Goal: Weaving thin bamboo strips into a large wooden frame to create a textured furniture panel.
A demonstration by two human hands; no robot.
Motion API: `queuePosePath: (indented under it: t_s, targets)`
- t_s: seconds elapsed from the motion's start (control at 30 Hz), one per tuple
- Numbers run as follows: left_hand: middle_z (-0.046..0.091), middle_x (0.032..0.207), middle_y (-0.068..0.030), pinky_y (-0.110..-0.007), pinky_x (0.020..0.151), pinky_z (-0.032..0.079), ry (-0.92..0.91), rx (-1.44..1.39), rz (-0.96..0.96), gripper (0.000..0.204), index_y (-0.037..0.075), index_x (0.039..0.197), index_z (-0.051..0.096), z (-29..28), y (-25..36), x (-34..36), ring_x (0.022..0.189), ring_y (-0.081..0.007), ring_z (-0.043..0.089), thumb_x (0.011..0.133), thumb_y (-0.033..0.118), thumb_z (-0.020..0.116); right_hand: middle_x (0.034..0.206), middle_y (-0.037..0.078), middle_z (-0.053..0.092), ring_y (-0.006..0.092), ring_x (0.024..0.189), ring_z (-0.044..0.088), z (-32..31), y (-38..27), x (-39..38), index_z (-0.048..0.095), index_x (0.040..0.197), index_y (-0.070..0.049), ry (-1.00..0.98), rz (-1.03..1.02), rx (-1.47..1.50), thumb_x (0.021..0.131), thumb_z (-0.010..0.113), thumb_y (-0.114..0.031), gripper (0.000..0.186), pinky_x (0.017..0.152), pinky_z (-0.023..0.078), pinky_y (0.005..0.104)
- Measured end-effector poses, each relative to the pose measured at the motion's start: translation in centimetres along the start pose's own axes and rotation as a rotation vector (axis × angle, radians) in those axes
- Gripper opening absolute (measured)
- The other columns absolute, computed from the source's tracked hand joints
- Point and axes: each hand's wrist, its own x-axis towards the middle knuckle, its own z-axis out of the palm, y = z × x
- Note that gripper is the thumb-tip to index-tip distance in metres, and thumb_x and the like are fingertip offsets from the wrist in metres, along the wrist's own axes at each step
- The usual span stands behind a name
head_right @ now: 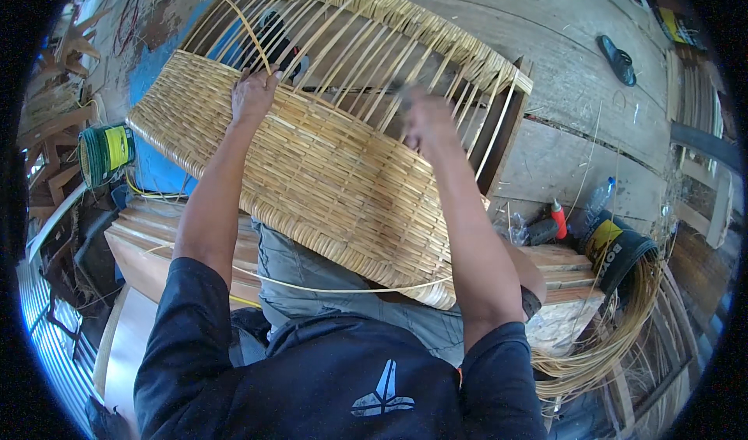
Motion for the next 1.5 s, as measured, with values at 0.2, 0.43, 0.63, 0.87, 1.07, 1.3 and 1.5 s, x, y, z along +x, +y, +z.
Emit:
queuePosePath:
  t_s: [0.2,0.43,0.63,0.87,1.07,1.3,1.5]
  targets:
    - [0.06,0.116,-0.0113,-0.051,0.104,0.028,-0.032,-0.023,-0.005,0.034,0.028,0.117,0.061,-0.6,0.1,0.3,0.123,-0.0353,0.042,0.089,0.044,0.047,0.048,-0.002,0.035,0.0088,0.034,0.03,1.2,-0.1,0.0,0.052,0.093,-0.005,-0.117,0.042,0.216,0.089,0.052,-0.025,0.021,0.031,0.024,0.0268]
    - [0.058,0.116,-0.0153,-0.05,0.102,0.03,0.254,0.01,0.121,0.041,0.011,0.113,0.059,-0.4,-1.1,-0.2,0.12,-0.0352,0.044,0.083,0.039,0.058,0.052,-0.002,0.035,0.0081,0.036,0.028,-4.8,-0.2,-1.0,0.058,0.093,-0.008,-0.008,0.041,0.187,0.089,0.053,-0.03,0.022,0.032,0.021,0.025]
    - [0.027,0.141,-0.0243,-0.055,0.104,0.025,0.348,0.171,-0.066,0.06,0.003,0.133,0.037,-1.5,6.2,-4.6,0.13,-0.0439,0.025,0.084,0.033,0.057,0.053,-0.004,0.033,0.0078,0.038,0.028,-18.9,1.8,-2.2,0.053,0.085,-0.013,0.307,-0.092,0.347,0.09,0.051,-0.036,0.024,0.034,0.022,0.0253]
    - [0.026,0.146,-0.0133,-0.055,0.107,0.019,-0.282,0.22,0.672,0.056,0.013,0.135,0.038,-0.1,21.1,-15.8,0.134,-0.0382,0.021,0.088,0.041,0.051,0.052,-0.004,0.033,0.0065,0.037,0.03,-19.8,5.3,-3.9,0.053,0.082,-0.01,-0.07,0.04,-0.026,0.088,0.055,-0.037,0.029,0.034,0.024,0.0255]
    - [0.032,0.143,-0.0134,-0.049,0.107,0.019,-0.365,0.234,0.716,0.055,0.011,0.137,0.036,0.6,20.8,-16.7,0.132,-0.0358,0.026,0.091,0.04,0.045,0.05,-0.003,0.036,0.0062,0.035,0.029,-20.2,7.0,-4.2,0.057,0.084,-0.008,0.015,-0.116,0.245,0.087,0.057,-0.036,0.029,0.03,0.022,0.0243]
    - [0.027,0.143,-0.022,-0.05,0.108,0.018,-0.279,0.325,0.631,0.059,-0.001,0.134,0.034,0.9,22.5,-18.8,0.133,-0.0382,0.022,0.091,0.038,0.046,0.048,-0.004,0.036,0.0077,0.036,0.031,-24.5,9.2,-5.7,0.058,0.083,-0.01,0.038,-0.329,-0.173,0.085,0.051,-0.037,0.028,0.032,0.024,0.0257]
    - [0.026,0.143,-0.019,-0.051,0.108,0.017,-0.333,0.205,0.845,0.062,0.0,0.135,0.032,2.1,30.3,-22.3,0.133,-0.039,0.021,0.087,0.035,0.051,0.048,-0.001,0.037,0.0104,0.036,0.036,-28.2,10.1,-5.8,0.055,0.07,-0.006,0.116,-0.129,-0.011,0.082,0.05,-0.036,0.034,0.032,0.028,0.0261]
